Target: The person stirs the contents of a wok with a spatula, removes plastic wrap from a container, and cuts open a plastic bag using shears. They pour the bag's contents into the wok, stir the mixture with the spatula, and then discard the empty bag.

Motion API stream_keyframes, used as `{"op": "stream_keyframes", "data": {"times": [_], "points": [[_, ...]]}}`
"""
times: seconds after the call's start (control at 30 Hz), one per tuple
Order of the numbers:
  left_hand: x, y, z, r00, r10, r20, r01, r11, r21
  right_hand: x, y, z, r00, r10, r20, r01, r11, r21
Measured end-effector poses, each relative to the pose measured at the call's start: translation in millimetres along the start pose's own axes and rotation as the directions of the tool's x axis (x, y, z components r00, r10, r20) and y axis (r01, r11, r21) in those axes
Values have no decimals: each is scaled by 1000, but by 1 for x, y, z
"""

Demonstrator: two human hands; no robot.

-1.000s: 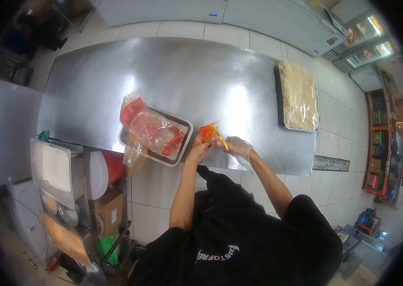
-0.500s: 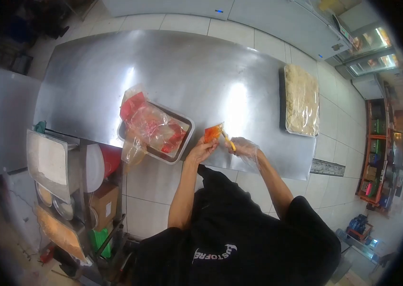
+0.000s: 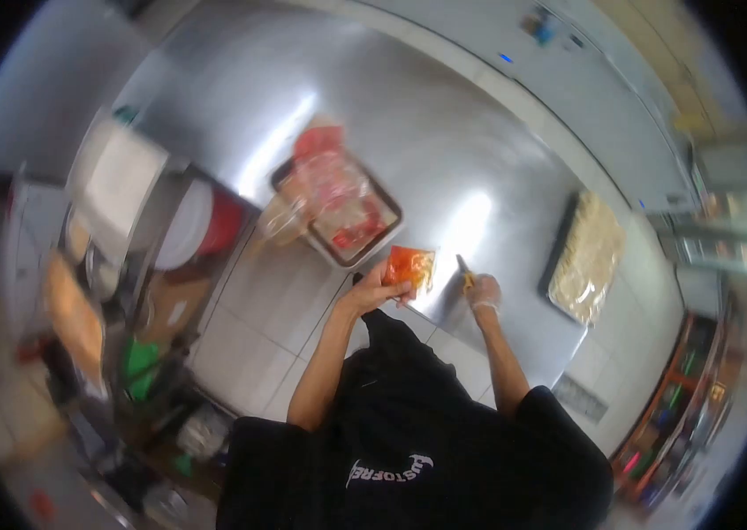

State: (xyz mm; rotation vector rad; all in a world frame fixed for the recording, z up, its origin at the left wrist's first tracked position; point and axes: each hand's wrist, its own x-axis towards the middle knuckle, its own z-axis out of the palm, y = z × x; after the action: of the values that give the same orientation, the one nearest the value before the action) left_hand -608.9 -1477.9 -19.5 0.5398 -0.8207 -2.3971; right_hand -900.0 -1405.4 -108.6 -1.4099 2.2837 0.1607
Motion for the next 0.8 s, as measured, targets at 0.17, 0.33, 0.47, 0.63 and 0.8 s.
{"op": "stream_keyframes", "data": {"times": [0.17,0.33,0.47,0.63,0.8], "points": [[-119,-4,34,941,260,-214,-272,962,-26,52,35,39,923,-368,116,386,875,-291],[-234,-56,89,678,547,-492,-552,820,152,-94,-147,-80,601,-797,-53,790,583,189],[-325,-139,166,410,658,-632,-637,702,318,-315,-236,-133,-274,-954,-125,735,-291,613],[-427,-261,273,142,686,-714,-748,547,376,-468,-231,-51,-708,-590,387,620,-259,740],[-503,-387,359,-66,608,-791,-851,380,363,-626,-191,23,-934,-80,348,354,-325,877]]}}
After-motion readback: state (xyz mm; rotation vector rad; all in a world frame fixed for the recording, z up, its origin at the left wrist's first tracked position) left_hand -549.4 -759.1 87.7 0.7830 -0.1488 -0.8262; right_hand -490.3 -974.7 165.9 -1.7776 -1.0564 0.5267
